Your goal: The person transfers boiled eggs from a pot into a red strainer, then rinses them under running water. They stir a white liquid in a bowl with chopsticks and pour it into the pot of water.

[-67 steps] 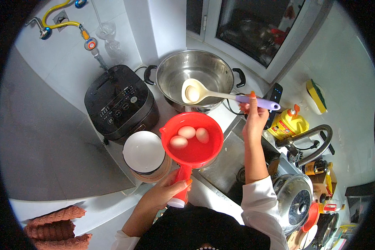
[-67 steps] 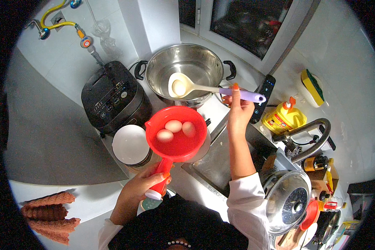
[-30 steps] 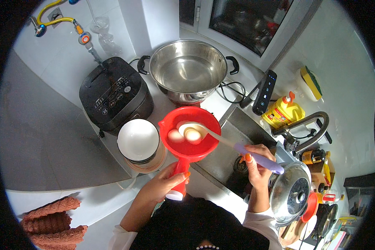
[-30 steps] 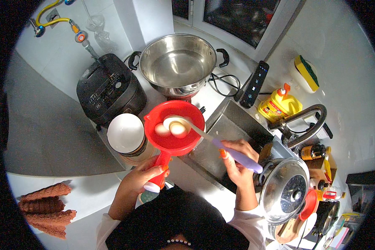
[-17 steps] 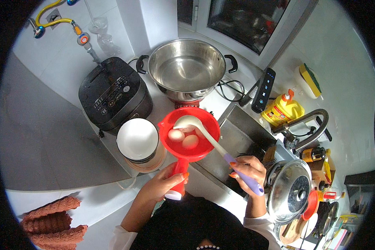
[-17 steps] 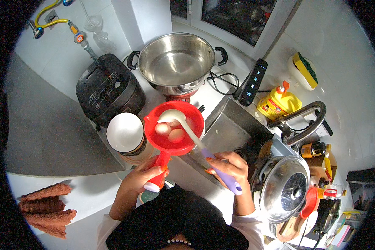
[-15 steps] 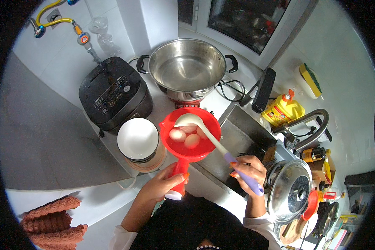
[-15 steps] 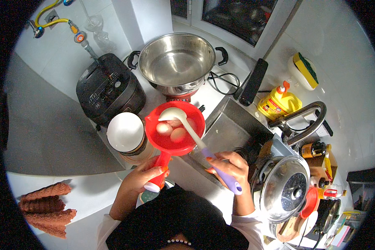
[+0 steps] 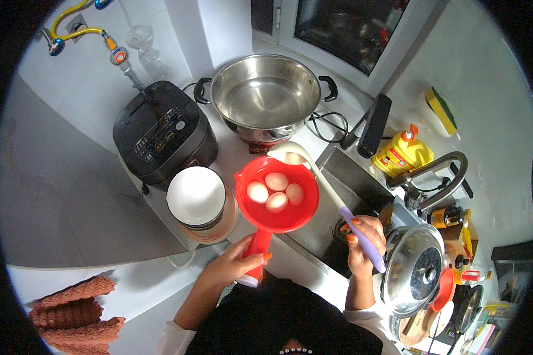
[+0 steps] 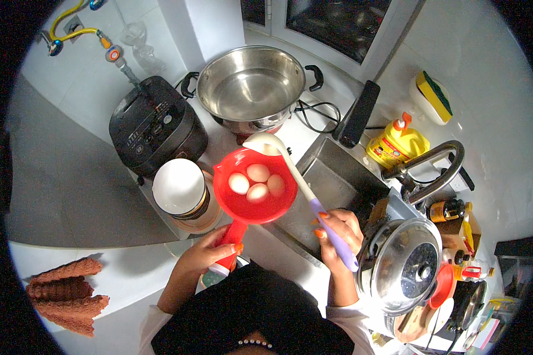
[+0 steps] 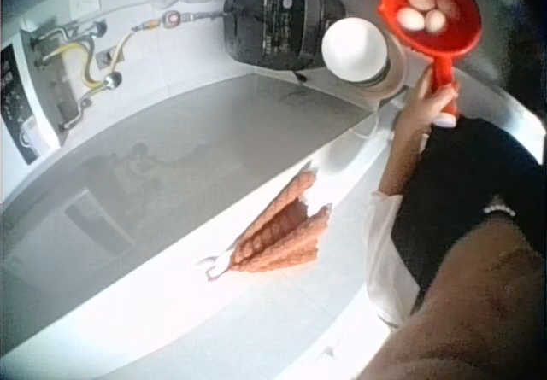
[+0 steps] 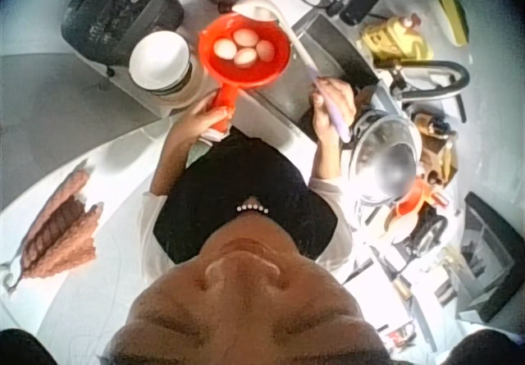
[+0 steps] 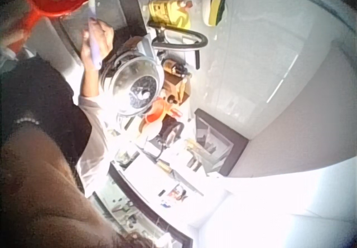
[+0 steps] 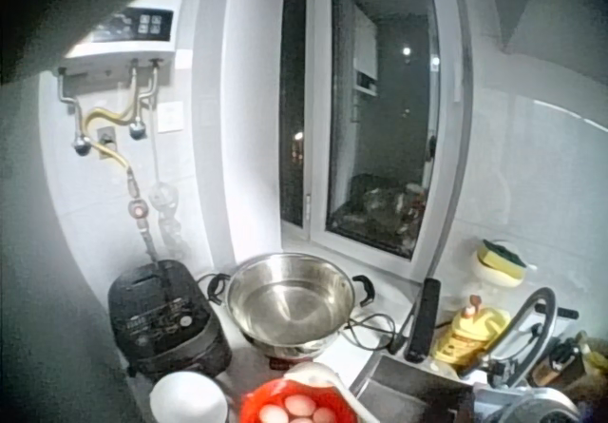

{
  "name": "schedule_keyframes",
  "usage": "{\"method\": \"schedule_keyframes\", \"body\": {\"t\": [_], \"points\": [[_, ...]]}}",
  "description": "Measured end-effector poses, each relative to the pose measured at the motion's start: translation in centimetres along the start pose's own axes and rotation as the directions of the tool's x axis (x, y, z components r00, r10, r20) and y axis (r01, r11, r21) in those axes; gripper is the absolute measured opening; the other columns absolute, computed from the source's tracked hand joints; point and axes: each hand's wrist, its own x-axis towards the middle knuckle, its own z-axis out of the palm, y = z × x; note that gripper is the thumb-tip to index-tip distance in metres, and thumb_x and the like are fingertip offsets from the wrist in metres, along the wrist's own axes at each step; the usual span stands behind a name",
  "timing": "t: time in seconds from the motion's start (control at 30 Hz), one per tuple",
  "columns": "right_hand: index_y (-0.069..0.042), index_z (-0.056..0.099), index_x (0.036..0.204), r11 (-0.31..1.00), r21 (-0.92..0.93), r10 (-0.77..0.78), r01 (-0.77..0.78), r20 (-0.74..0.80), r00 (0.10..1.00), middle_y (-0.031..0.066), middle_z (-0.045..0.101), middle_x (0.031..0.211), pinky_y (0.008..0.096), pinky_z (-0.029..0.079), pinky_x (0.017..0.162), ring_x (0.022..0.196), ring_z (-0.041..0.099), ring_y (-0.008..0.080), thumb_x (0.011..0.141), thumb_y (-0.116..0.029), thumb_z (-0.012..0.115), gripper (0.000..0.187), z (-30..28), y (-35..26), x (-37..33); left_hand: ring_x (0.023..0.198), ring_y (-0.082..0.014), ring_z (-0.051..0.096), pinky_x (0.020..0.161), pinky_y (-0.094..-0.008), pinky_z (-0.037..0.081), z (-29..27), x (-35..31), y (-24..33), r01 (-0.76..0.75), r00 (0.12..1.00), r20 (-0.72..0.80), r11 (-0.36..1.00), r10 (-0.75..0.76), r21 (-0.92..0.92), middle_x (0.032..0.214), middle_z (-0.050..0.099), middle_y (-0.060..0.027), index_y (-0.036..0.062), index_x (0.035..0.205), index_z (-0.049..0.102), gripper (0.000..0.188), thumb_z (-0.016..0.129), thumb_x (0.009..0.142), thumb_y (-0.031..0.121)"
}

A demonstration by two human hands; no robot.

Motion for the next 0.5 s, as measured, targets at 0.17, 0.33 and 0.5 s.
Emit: {"method": "schedule_keyframes", "body": {"t": [0.17,0.33,0.5], "points": [[0.001,0.056,0.100,0.964,0.175,0.221,-0.201,-0.107,0.969,0.0156,0.056,0.097,0.0306,0.049,0.071,0.078,0.058,0.0220,0.085,-0.022,0.062,0.029,0.2,1.0,-2.2,0.086,-0.0116,0.055,0.075,-0.0271,0.044,-0.6,0.1,-0.9,0.033,0.999,0.042,0.999,-0.034,0.024,0.099,0.059,-0.0064,0.0016,0.126,0.040,0.049,0.060,0.084,0.015],[0.002,0.054,0.107,0.946,0.172,0.309,-0.274,-0.235,0.922,0.0146,0.055,0.101,0.0300,0.049,0.074,0.083,0.058,0.0216,0.087,-0.019,0.061,0.029,0.9,2.1,-3.1,0.088,-0.0115,0.054,0.076,-0.0268,0.044,-1.1,-0.6,-1.6,0.043,0.997,0.067,0.999,-0.044,0.024,0.102,0.057,-0.0063,0.0007,0.129,0.038,0.054,0.061,0.083,0.018],[-0.001,0.059,0.100,0.980,-0.126,0.124,-0.154,-0.219,0.968,0.0149,0.058,0.097,0.0306,0.049,0.073,0.084,0.058,0.0219,0.084,-0.009,0.063,0.018,1.8,5.1,-4.2,0.086,-0.0112,0.054,0.073,-0.0258,0.044,-1.0,-1.3,-1.8,0.013,0.999,0.052,0.999,-0.015,0.039,0.100,0.056,-0.0052,0.0009,0.132,0.034,0.059,0.061,0.083,0.017]]}}
